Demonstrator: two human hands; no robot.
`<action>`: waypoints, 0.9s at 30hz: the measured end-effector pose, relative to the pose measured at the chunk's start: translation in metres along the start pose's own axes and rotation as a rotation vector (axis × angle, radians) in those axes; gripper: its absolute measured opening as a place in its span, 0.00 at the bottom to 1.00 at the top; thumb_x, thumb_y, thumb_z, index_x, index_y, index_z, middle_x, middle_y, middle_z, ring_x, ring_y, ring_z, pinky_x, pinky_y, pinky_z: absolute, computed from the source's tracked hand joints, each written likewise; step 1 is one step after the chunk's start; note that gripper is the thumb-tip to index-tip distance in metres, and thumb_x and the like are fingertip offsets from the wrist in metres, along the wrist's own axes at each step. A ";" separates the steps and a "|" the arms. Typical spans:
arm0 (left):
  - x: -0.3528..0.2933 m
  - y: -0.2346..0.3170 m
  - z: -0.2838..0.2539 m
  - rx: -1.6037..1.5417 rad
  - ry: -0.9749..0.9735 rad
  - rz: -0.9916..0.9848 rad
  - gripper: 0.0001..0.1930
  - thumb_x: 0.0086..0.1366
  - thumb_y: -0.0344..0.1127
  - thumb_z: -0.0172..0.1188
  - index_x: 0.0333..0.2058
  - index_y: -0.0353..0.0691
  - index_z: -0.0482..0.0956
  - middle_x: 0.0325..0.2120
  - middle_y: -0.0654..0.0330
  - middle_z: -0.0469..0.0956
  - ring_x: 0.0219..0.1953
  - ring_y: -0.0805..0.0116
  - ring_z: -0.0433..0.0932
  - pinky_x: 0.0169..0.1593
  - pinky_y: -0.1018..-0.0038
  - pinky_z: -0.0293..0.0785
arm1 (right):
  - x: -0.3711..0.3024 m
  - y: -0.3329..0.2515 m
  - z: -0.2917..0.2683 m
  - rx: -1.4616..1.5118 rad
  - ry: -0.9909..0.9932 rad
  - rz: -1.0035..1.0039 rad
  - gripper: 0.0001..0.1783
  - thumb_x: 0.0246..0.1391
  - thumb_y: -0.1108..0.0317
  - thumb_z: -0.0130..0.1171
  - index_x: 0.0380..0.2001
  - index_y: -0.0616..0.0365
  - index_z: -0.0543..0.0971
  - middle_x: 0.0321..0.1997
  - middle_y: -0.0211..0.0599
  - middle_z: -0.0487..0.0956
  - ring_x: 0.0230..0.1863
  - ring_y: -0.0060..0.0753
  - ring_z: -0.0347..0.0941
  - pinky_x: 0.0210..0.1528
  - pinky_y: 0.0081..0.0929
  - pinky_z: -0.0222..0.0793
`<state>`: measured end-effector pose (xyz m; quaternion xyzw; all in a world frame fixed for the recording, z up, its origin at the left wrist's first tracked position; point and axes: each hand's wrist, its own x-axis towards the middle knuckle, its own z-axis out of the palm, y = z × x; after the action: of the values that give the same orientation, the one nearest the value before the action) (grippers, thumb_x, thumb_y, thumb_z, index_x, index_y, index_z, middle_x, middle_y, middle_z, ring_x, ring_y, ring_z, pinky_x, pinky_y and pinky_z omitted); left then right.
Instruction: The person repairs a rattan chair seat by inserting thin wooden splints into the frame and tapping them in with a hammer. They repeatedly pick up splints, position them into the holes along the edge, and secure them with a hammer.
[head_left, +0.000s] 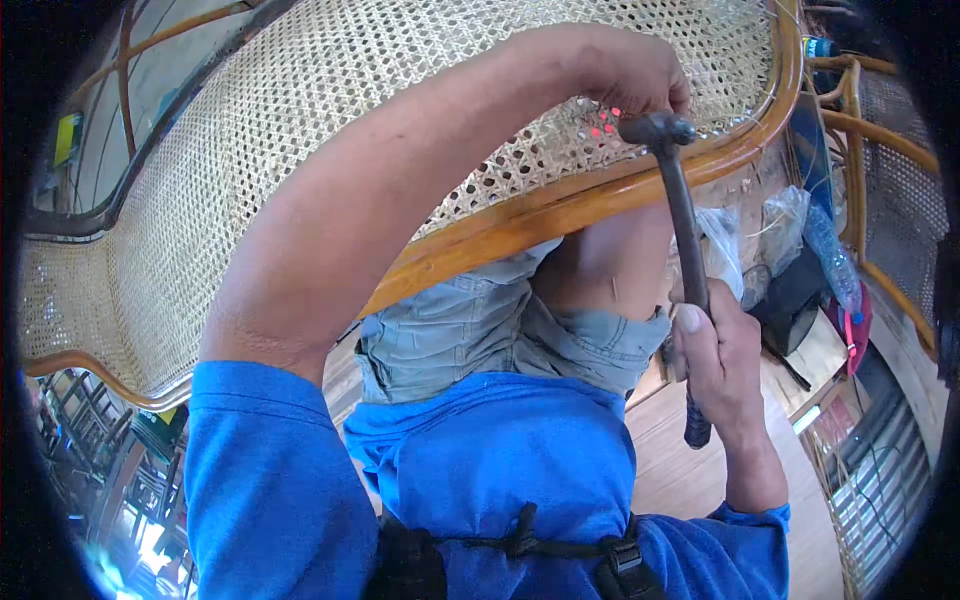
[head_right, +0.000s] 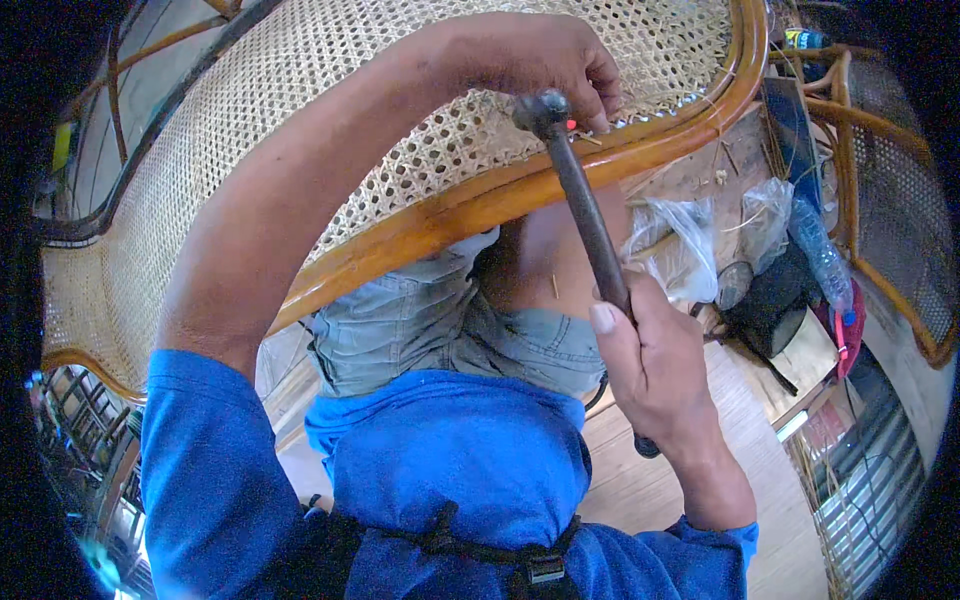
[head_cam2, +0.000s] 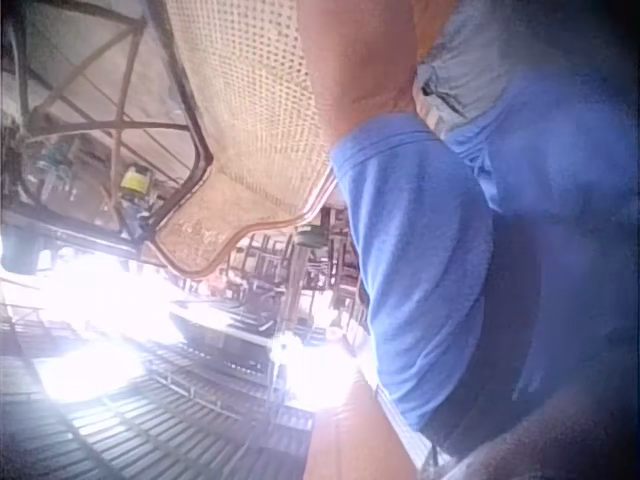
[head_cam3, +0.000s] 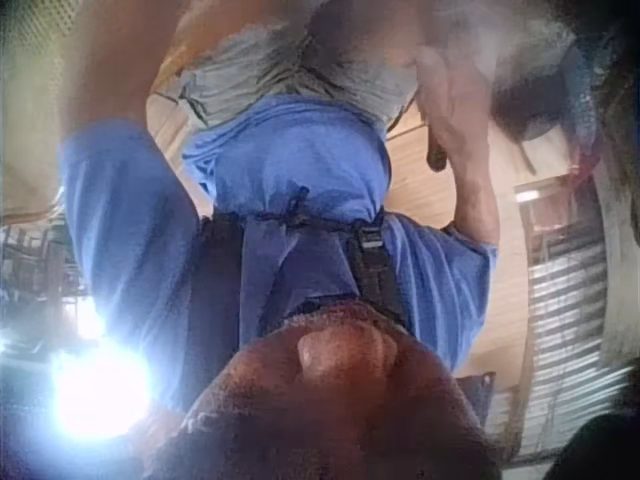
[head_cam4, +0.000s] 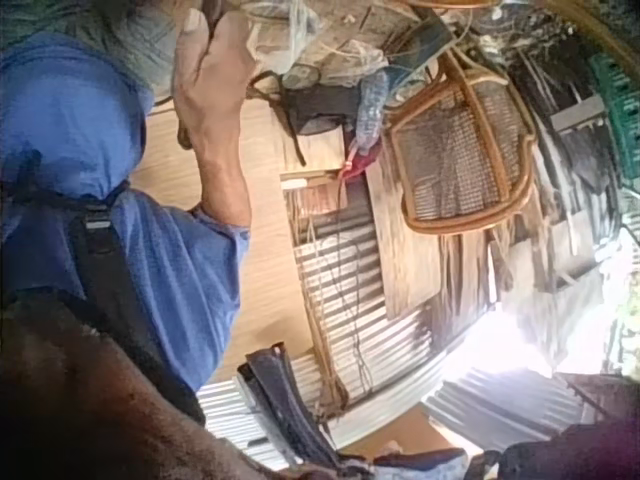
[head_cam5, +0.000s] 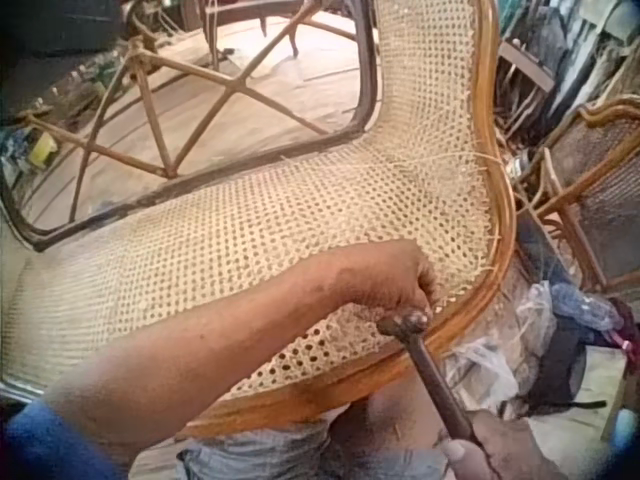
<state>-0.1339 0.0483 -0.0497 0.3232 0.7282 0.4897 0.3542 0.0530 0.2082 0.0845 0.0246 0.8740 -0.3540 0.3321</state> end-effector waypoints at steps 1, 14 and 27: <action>-0.004 0.005 0.001 0.010 0.017 -0.001 0.12 0.49 0.41 0.67 0.32 0.43 0.83 0.21 0.65 0.78 0.25 0.73 0.71 0.30 0.71 0.67 | -0.002 0.001 0.001 0.021 0.022 -0.030 0.15 0.60 0.59 0.46 0.35 0.63 0.69 0.21 0.50 0.71 0.22 0.50 0.71 0.27 0.38 0.64; -0.002 -0.003 0.005 -0.030 0.030 0.060 0.14 0.50 0.42 0.65 0.31 0.39 0.82 0.20 0.62 0.78 0.23 0.72 0.72 0.27 0.70 0.67 | 0.005 0.007 0.000 -0.042 -0.059 0.184 0.16 0.61 0.57 0.45 0.34 0.62 0.69 0.18 0.45 0.67 0.20 0.39 0.67 0.27 0.34 0.64; -0.167 0.058 0.093 -0.108 0.861 -0.266 0.09 0.60 0.36 0.58 0.29 0.35 0.77 0.20 0.60 0.74 0.23 0.75 0.72 0.28 0.75 0.69 | 0.017 0.032 0.011 -0.144 0.063 -0.125 0.13 0.53 0.67 0.54 0.40 0.60 0.69 0.25 0.49 0.72 0.28 0.53 0.73 0.30 0.41 0.66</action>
<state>0.0409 -0.0247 0.0134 -0.0251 0.8177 0.5671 0.0952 0.0552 0.2218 0.0493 -0.0427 0.9070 -0.3092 0.2828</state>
